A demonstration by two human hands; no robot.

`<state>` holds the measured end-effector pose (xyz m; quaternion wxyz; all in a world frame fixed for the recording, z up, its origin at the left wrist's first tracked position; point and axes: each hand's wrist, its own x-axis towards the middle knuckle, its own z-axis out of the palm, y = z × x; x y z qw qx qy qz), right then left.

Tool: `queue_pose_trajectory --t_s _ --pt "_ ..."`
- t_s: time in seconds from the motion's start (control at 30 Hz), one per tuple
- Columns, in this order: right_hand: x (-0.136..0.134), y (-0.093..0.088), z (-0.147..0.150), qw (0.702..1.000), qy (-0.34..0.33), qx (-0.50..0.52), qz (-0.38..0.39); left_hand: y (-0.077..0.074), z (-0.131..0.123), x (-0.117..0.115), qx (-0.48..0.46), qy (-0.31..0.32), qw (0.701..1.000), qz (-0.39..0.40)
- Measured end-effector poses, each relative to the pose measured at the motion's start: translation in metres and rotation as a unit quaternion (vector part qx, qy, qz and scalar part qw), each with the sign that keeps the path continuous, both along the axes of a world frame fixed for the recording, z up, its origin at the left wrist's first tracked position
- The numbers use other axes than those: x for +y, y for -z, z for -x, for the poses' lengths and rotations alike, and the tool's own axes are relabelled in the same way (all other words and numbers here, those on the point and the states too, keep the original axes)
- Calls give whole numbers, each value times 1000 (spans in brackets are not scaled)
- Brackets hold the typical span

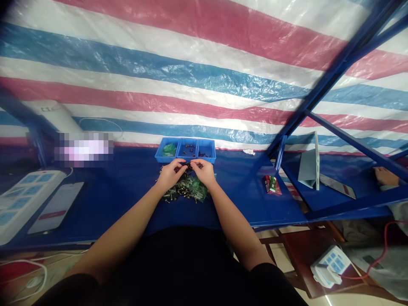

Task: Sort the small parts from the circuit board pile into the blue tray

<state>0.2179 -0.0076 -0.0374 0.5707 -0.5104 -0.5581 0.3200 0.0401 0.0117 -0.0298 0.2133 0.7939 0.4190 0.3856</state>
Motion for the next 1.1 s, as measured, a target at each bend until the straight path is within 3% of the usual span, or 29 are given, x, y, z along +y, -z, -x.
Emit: queue_pose_trajectory --t_s 0.23,0.37,0.47,0.57,0.8,0.93,1.1 --pt "11 2 -17 985 103 135 20 -3 1 -1 8 10 1000 -1" --pt "14 4 -23 986 79 144 6 -2 0 -1 9 14 1000 -7" --pt "14 5 -26 996 50 74 20 -1 0 -1 8 12 1000 -12" --pt "10 5 -27 996 62 -67 1 -1 0 -1 7 8 1000 -14" --pt "7 11 -21 932 4 -362 8 -1 0 -1 10 8 1000 -14" --pt "8 14 -22 913 6 -408 18 -1 0 -2 13 11 1000 -8" --pt "8 13 -22 914 -8 -404 22 0 -1 -2 16 11 1000 -3"
